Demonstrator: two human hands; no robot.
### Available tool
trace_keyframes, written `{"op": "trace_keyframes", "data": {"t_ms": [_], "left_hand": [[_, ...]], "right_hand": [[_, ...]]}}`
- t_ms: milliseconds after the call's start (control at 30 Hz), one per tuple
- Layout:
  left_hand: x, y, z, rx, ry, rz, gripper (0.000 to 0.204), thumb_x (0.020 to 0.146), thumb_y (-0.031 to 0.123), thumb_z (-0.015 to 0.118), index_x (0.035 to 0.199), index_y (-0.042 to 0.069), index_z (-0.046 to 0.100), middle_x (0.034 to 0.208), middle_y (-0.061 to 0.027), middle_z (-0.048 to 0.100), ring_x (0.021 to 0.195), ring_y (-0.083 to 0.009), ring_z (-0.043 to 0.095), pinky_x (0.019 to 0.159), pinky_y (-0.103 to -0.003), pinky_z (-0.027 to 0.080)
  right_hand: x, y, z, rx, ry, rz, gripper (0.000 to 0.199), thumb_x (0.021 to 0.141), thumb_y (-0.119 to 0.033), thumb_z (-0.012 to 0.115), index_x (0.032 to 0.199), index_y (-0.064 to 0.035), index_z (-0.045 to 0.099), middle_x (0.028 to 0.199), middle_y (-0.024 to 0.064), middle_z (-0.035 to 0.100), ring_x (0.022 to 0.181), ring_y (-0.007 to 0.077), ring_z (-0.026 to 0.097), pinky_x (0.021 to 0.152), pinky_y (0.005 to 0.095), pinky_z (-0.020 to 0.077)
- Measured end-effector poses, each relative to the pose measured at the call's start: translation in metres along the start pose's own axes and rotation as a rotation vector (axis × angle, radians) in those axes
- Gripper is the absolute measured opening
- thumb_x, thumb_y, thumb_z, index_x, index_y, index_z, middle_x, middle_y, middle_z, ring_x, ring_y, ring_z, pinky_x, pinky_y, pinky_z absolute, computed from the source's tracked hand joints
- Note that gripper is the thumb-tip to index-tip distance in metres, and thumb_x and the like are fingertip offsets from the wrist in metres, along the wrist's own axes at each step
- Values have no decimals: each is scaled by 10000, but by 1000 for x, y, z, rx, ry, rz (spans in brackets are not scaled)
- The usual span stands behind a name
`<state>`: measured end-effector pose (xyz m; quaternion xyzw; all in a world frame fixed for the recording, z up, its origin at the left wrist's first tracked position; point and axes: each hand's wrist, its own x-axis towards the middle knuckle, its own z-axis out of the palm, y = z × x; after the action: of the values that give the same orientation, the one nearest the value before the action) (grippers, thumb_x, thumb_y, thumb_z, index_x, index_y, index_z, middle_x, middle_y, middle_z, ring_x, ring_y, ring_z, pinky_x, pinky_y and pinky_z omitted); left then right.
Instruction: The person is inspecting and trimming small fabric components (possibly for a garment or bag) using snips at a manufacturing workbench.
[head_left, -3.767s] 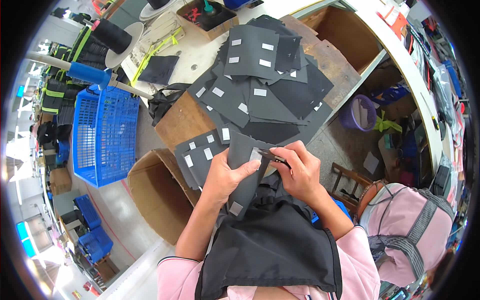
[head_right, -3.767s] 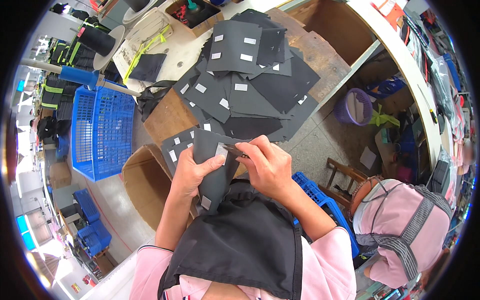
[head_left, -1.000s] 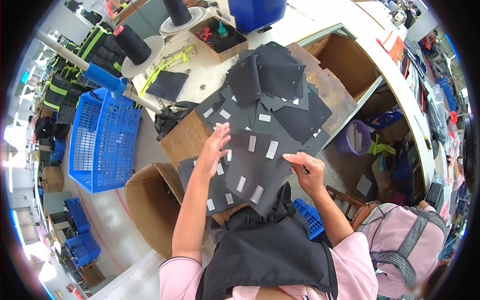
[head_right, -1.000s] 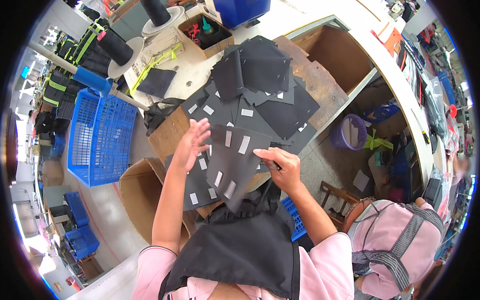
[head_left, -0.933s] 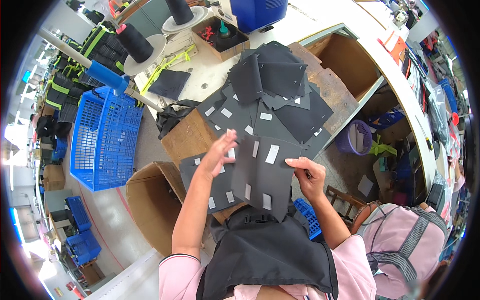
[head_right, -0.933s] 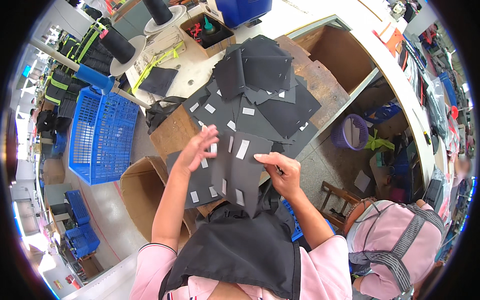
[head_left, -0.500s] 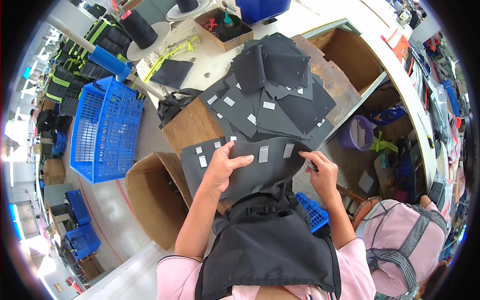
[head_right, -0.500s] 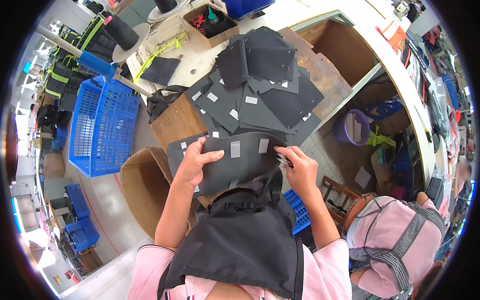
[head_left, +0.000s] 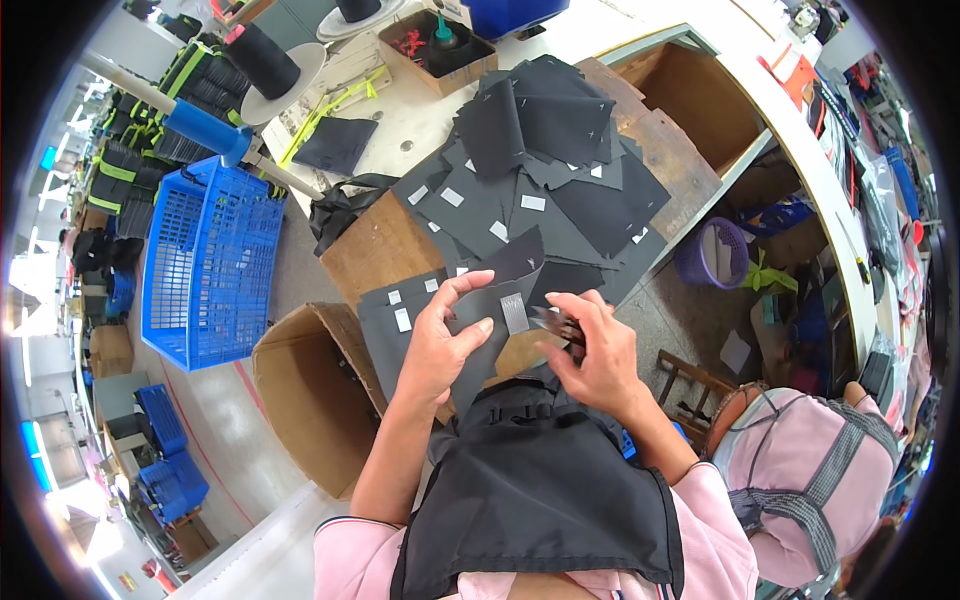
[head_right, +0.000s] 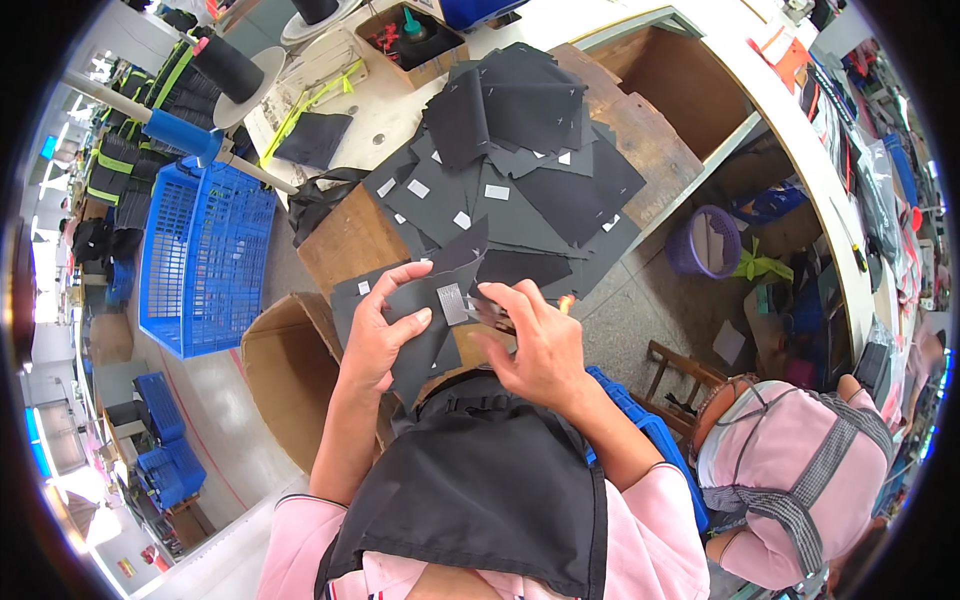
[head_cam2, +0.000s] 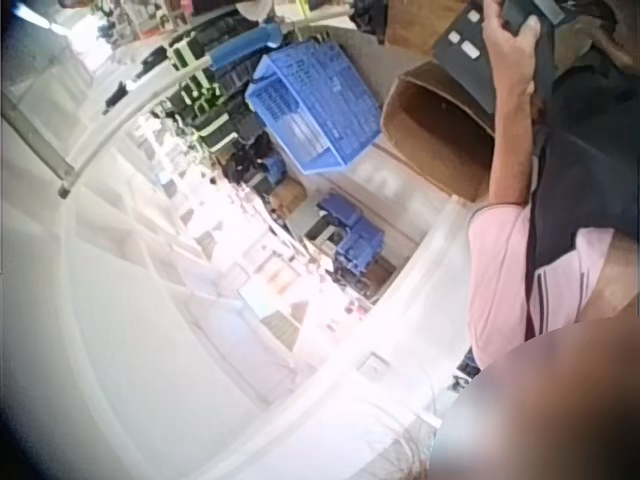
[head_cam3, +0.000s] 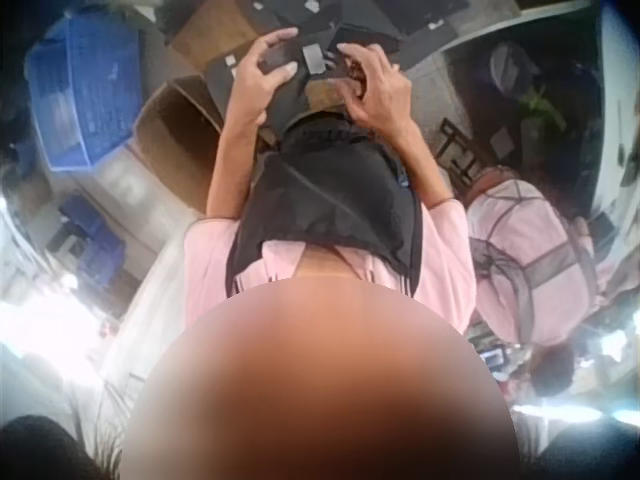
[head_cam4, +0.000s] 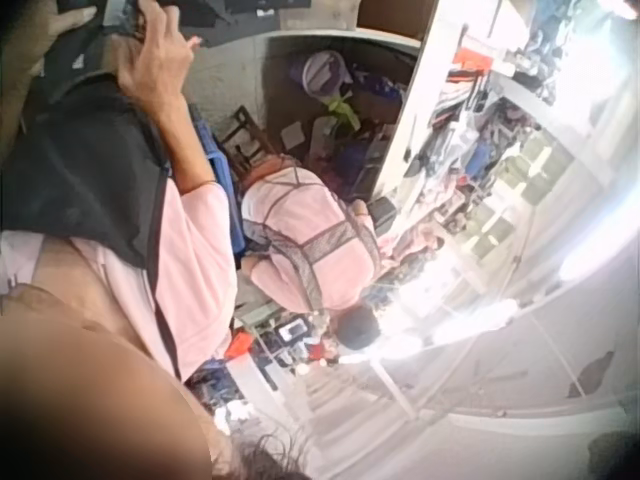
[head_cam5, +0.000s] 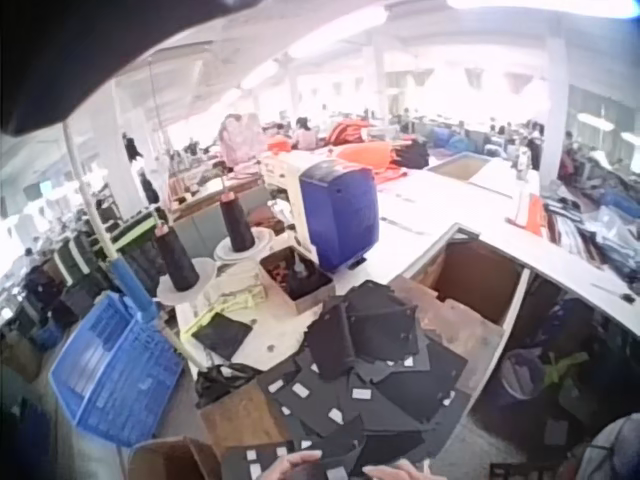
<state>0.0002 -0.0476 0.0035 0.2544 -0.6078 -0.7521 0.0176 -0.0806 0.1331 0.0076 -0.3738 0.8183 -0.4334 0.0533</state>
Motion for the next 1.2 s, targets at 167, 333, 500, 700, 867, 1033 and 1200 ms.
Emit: {"op": "trace_keyframes", "data": {"t_ms": [167, 333, 500, 700, 867, 1033, 1200], "left_hand": [[-7, 10, 5, -51, -39, -61, 477, 735, -6, 595, 1199, 95, 553, 1066, 9, 552, 923, -81, 437, 834, -219, 335], [-5, 13, 5, 21, -60, -48, 503, 719, 20, 609, 1212, 103, 549, 1101, 2, 553, 948, -98, 434, 913, -242, 276], [0, 13, 2, 8, -73, -59, 506, 711, 25, 602, 1209, 99, 551, 1117, -5, 552, 989, -116, 456, 921, -277, 317], [-9, 11, -9, 197, -63, 68, 511, 731, -47, 564, 1223, 89, 550, 1189, -41, 545, 1047, -126, 524, 896, -253, 414], [-1, -9, -8, 136, -110, 134, 430, 773, -50, 532, 1176, 92, 574, 893, -27, 610, 790, -94, 529, 713, -239, 434], [0, -8, 1, 527, 12, 291, 301, 804, -15, 486, 1077, 102, 531, 870, -194, 607, 780, -321, 604, 685, -381, 451], [-9, -4, -1, 370, -34, 197, 268, 847, 36, 484, 1107, 94, 516, 787, -64, 535, 715, -141, 500, 673, -282, 409]], "right_hand": [[-3, 12, 5, -113, 60, -158, 388, 673, -57, 705, 1031, -63, 557, 880, 74, 550, 669, 244, 575, 582, 332, 462], [2, 16, 8, -121, 100, -162, 338, 670, -59, 706, 985, -67, 585, 838, 60, 546, 624, 229, 553, 568, 333, 452], [6, 16, 8, -125, 108, -176, 271, 691, -32, 694, 948, -47, 610, 761, 90, 570, 638, 255, 578, 568, 324, 485], [-1, 8, 14, -69, 132, -199, 298, 699, -72, 694, 991, -77, 633, 824, 90, 594, 731, 269, 598, 622, 359, 478], [6, 9, 14, -6, 150, -217, 263, 692, -11, 676, 944, -54, 616, 801, 99, 575, 678, 272, 580, 584, 348, 472], [26, -4, -4, 101, -56, -78, 411, 664, -1, 685, 1059, -34, 577, 881, 117, 581, 677, 257, 578, 606, 324, 486], [46, 16, -7, 64, -322, -81, 232, 656, -22, 720, 869, -53, 635, 731, 77, 546, 632, 213, 588, 568, 299, 460]]}}
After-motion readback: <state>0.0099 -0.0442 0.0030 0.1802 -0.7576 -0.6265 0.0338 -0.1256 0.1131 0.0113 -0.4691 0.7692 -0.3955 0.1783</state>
